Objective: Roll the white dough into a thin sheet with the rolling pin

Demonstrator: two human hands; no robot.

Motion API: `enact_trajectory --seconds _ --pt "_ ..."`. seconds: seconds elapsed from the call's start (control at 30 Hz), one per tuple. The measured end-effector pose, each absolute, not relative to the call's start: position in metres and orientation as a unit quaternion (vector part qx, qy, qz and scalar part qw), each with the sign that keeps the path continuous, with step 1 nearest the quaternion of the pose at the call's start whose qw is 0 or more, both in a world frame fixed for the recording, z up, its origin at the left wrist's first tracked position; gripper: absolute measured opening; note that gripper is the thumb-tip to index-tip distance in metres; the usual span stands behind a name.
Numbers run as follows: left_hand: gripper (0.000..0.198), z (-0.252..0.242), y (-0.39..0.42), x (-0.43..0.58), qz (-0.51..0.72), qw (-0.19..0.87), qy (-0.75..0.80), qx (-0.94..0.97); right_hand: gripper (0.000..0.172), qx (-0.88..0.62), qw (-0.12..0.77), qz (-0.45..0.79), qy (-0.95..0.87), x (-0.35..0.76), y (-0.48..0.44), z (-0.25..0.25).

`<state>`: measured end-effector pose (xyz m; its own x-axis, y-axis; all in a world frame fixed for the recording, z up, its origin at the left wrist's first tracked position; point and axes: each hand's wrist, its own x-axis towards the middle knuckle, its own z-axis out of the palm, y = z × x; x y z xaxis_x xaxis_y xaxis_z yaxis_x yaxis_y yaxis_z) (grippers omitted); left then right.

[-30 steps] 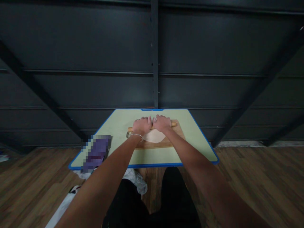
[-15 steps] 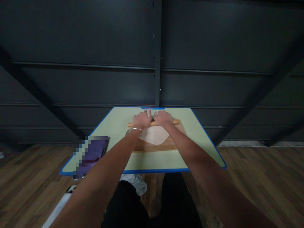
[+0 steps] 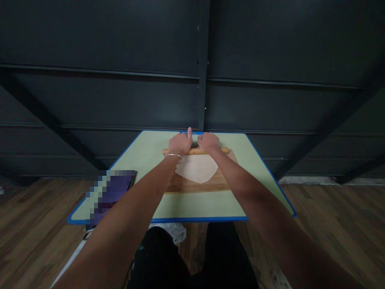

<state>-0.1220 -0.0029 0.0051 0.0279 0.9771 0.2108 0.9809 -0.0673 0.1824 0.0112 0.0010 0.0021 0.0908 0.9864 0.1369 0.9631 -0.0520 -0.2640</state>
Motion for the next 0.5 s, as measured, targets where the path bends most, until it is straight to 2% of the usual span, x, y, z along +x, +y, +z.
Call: enact_trajectory --seconds 0.5 --pt "0.089 -0.011 -0.004 -0.122 -0.110 0.026 -0.629 -0.769 0.045 -0.713 0.124 0.059 -0.688 0.015 0.019 -0.001"
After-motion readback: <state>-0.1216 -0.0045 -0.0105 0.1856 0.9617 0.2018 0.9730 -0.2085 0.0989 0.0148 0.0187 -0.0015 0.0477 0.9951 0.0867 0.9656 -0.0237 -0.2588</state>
